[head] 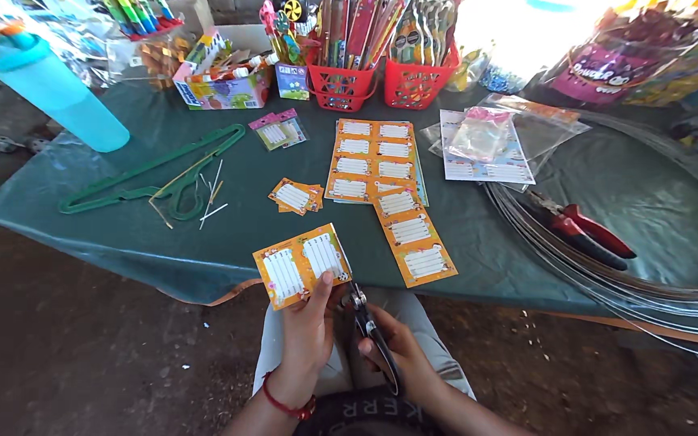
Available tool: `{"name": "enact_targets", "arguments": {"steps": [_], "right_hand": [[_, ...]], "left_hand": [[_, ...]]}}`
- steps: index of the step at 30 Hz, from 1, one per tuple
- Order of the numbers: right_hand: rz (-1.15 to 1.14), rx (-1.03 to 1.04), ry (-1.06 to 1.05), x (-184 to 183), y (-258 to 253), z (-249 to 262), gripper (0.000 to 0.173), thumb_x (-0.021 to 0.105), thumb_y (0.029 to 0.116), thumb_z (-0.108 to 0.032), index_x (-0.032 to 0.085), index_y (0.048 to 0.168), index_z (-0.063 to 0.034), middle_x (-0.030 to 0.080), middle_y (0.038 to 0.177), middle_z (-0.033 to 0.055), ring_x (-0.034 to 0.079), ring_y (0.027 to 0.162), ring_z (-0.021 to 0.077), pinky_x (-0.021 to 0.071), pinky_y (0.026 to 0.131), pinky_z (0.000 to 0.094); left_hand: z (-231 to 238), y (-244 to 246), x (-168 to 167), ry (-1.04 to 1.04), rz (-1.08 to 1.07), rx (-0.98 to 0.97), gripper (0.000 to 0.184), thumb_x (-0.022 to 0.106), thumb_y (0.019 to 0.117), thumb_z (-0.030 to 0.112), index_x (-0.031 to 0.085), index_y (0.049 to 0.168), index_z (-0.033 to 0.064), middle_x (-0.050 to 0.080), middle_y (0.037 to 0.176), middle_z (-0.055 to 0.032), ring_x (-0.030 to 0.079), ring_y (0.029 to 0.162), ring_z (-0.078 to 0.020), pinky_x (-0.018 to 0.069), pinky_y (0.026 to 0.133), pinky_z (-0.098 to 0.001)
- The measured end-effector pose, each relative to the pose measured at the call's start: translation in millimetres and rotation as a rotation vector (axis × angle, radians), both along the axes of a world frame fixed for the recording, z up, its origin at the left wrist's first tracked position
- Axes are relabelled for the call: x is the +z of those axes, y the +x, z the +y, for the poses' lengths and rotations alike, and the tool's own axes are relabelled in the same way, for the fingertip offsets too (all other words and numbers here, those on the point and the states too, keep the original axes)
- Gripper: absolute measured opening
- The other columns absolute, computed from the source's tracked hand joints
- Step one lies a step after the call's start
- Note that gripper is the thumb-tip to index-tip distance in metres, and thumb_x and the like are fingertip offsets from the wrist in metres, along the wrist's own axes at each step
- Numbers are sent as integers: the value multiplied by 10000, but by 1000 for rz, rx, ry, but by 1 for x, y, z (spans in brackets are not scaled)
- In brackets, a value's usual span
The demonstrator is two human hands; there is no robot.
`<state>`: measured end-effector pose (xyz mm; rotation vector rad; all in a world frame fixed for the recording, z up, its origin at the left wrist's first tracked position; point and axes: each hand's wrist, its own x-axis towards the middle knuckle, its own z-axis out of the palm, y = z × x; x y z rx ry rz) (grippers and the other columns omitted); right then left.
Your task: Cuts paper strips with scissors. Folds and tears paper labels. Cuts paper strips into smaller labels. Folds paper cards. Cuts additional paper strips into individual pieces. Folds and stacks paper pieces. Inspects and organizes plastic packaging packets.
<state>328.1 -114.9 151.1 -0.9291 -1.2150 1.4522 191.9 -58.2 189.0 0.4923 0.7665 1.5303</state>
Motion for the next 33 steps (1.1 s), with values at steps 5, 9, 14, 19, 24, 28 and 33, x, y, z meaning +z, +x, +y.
{"name": "enact_targets", "arguments": {"steps": [5, 9, 14, 19, 24, 28, 33], "right_hand": [[0, -10, -25, 5, 0, 1, 645, 674, 949, -421, 493, 1368, 35, 606, 836, -122, 552, 653, -70, 490, 582, 118], [-25, -11, -11, 3, 1, 2, 654, 667, 958, -408, 477, 1383, 51, 607, 834, -115, 546, 645, -70, 486, 571, 120], [-13, -22, -38, 6, 1, 5, 678, 678, 941, -448, 484, 1377, 33, 611, 829, -120, 552, 639, -63, 489, 566, 125], [-34, -26, -40, 7, 2, 9, 686, 679, 936, -460, 488, 1372, 35, 612, 834, -117, 560, 648, -57, 494, 576, 126], [-31, -32, -35, 6, 1, 11, 638, 674, 954, -392, 485, 1379, 44, 621, 853, -108, 558, 647, -60, 493, 572, 123], [-47, -34, -47, 8, 1, 15, 622, 674, 952, -404, 497, 1363, 27, 607, 817, -116, 555, 621, -55, 492, 554, 127], [75, 139, -124, 12, 10, 23, 783, 637, 922, -606, 446, 1407, -22, 603, 838, -81, 594, 679, 13, 527, 604, 176]], "left_hand": [[-2, 1, -2, -3, 35, -16, 226, 562, 966, -70, 534, 1188, -43, 741, 1071, -167, 757, 955, -248, 632, 853, -357], [-2, 1, -2, 7, 29, -23, 226, 551, 975, -70, 525, 1198, -42, 736, 1078, -165, 755, 958, -252, 632, 855, -360], [0, 1, -6, -3, 35, -32, 230, 566, 969, -65, 533, 1196, -49, 734, 1080, -171, 752, 957, -249, 628, 861, -364], [-1, 1, -7, -19, 46, -33, 224, 572, 968, -59, 545, 1190, -45, 737, 1069, -161, 750, 956, -239, 624, 865, -360], [1, 1, -5, -30, 30, -29, 211, 558, 976, -66, 548, 1185, -41, 739, 1064, -164, 752, 951, -233, 625, 864, -354], [2, 3, -4, -35, 26, -13, 205, 554, 977, -67, 544, 1180, -45, 739, 1048, -166, 755, 920, -238, 631, 842, -361], [7, -3, -1, -50, 41, 69, 203, 494, 1018, -38, 513, 1220, -40, 734, 1077, -154, 754, 929, -225, 627, 865, -345]]}}
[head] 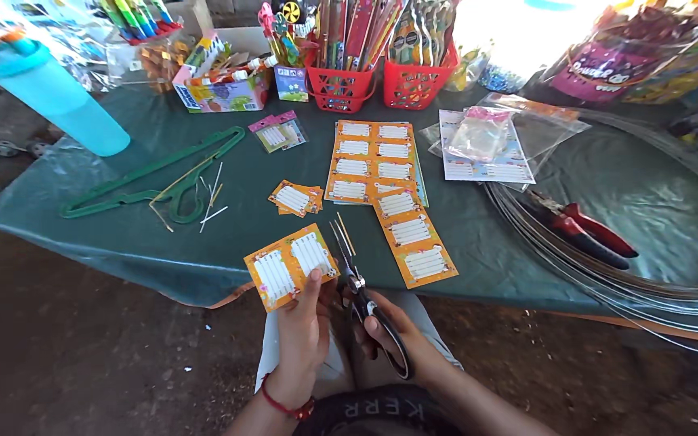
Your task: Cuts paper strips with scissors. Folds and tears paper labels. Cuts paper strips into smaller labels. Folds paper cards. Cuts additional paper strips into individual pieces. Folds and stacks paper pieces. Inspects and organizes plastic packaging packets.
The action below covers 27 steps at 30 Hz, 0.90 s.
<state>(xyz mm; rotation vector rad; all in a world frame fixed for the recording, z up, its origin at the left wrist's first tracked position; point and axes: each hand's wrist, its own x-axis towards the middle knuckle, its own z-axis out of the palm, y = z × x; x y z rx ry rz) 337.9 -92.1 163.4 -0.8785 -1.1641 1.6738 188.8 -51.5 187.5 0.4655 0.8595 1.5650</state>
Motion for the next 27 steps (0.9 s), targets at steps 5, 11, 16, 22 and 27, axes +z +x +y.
{"name": "enact_targets", "arguments": {"steps": [5, 11, 16, 22, 27], "right_hand": [[143, 79, 3, 4, 16, -2, 726, 650, 917, -598, 461, 1401, -91, 669, 913, -44, 668, 782, 78, 577, 697, 236], [-27, -175, 220, 12, 18, -3, 688, 746, 901, -363, 448, 1392, 16, 705, 1051, -60, 682, 914, 37, 583, 800, 232], [-71, -430, 337, 14, 19, -5, 546, 766, 843, -150, 523, 1325, -65, 702, 1068, -116, 676, 876, -23, 590, 770, 187], [-13, -726, 385, 27, 50, -1, 598, 788, 820, -153, 483, 1326, -65, 710, 1093, -72, 703, 979, 60, 613, 855, 275], [-73, -814, 368, 27, 61, -6, 648, 825, 790, -247, 484, 1322, -105, 705, 1076, -105, 698, 958, 37, 607, 830, 245]], "left_hand": [[-4, -15, -10, 59, 117, 105, 177, 525, 977, -32, 546, 1150, 1, 745, 965, -75, 748, 849, -156, 634, 788, -299], [-34, -14, -41, 426, 483, -174, 132, 742, 927, 252, 720, 1057, 247, 752, 898, 122, 701, 766, 0, 603, 722, -200], [-23, -18, -34, 750, 908, -321, 373, 801, 868, 365, 707, 1137, 125, 741, 1093, 51, 679, 1050, -4, 576, 946, -228], [27, -14, 3, 999, 1912, -267, 778, 703, 848, 569, 606, 1377, 6, 507, 1518, -194, 535, 1363, -359, 507, 984, -527], [37, -15, -13, 1027, 2074, -130, 614, 685, 914, 445, 640, 1347, 13, 616, 1423, -139, 586, 1324, -297, 463, 1050, -559]]}}
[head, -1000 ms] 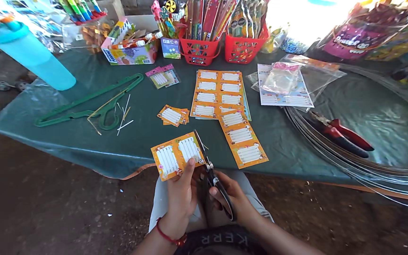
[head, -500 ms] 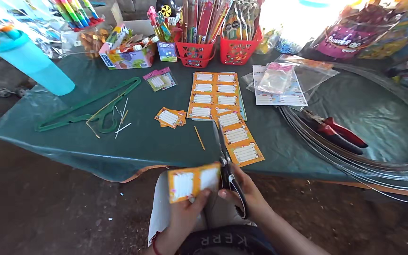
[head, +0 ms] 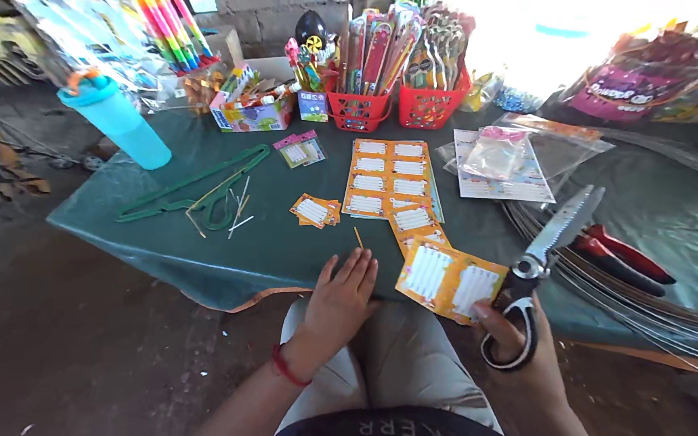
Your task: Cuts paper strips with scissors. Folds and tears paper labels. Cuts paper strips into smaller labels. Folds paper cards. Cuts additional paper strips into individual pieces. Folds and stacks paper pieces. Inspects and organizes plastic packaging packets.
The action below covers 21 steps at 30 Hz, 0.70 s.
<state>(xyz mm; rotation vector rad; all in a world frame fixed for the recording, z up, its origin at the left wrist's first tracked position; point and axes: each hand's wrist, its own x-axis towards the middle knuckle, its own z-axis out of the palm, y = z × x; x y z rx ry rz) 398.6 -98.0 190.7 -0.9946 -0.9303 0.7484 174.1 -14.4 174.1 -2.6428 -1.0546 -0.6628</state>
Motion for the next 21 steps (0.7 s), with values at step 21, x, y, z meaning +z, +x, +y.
{"name": "enact_targets", "arguments": {"steps": [21], "right_hand": [[88, 138, 10, 1, -16, -4, 594, 820, 774, -165, 525, 1289, -136, 724, 1072, -101, 709, 953, 41, 609, 832, 238]], "left_hand": [[121, -177, 62, -146, -305, 352, 216, 658, 988, 82, 735, 1161, -23, 650, 1336, -211, 629, 1244, -381, 480, 1055, -555]]}}
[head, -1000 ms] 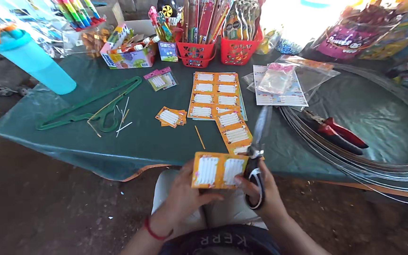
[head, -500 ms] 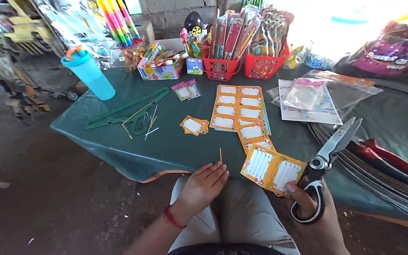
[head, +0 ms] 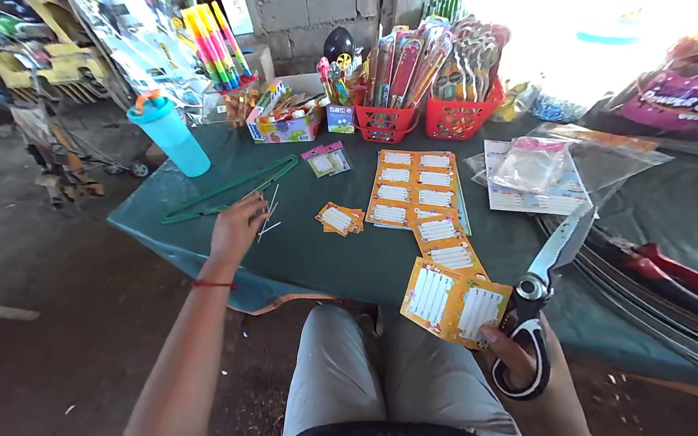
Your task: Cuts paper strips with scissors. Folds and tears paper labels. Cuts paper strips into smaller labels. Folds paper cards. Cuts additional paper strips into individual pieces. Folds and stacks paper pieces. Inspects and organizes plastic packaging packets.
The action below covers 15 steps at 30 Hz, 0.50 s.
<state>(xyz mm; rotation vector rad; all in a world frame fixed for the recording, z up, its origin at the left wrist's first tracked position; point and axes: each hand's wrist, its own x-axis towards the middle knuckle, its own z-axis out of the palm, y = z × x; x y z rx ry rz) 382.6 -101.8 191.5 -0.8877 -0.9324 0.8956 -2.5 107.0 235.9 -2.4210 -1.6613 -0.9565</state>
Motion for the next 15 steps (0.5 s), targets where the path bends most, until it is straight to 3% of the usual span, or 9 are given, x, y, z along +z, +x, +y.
{"name": "enact_targets", "arguments": {"steps": [3, 5, 9, 12, 15], "right_hand": [[0, 23, 3, -2, 2, -2, 607, 821, 782, -174, 519, 1308, -139, 719, 1093, -100, 704, 973, 41, 606, 845, 239], [-1, 33, 2, -1, 5, -4, 590, 820, 790, -178, 532, 1305, -147, 722, 1099, -95, 704, 982, 45, 604, 856, 239], [-2, 42, 1, 0, 8, -7, 579, 823, 791, -180, 537, 1295, -155, 726, 1089, -94, 707, 972, 44, 604, 852, 237], [6, 52, -3, -1, 7, -9, 572, 820, 792, -165, 538, 1290, -157, 728, 1085, -97, 708, 966, 41, 604, 850, 232], [15, 60, 0, -3, 5, -10, 576, 808, 794, -147, 540, 1304, -155, 726, 1098, -91, 708, 975, 46, 604, 849, 236]], "left_hand": [[-1, -11, 7, 4, -96, 36, 216, 635, 994, 54, 728, 1170, -32, 660, 1318, -207, 643, 1220, -367, 488, 1053, -531], [-4, -22, 13, -5, -115, 167, 211, 588, 1023, 54, 719, 1163, -35, 679, 1259, -211, 668, 1144, -369, 516, 996, -539], [-2, -37, 23, -280, -43, 513, 278, 568, 1053, 177, 695, 1248, 23, 619, 1302, -258, 587, 1206, -474, 443, 991, -682], [3, -40, 19, -440, -24, 568, 379, 583, 1051, 282, 646, 1331, 35, 611, 1307, -285, 574, 1217, -493, 422, 991, -708], [8, -35, 16, -454, -23, 600, 344, 606, 1037, 224, 650, 1335, 58, 616, 1309, -264, 580, 1215, -481, 433, 985, -697]]}}
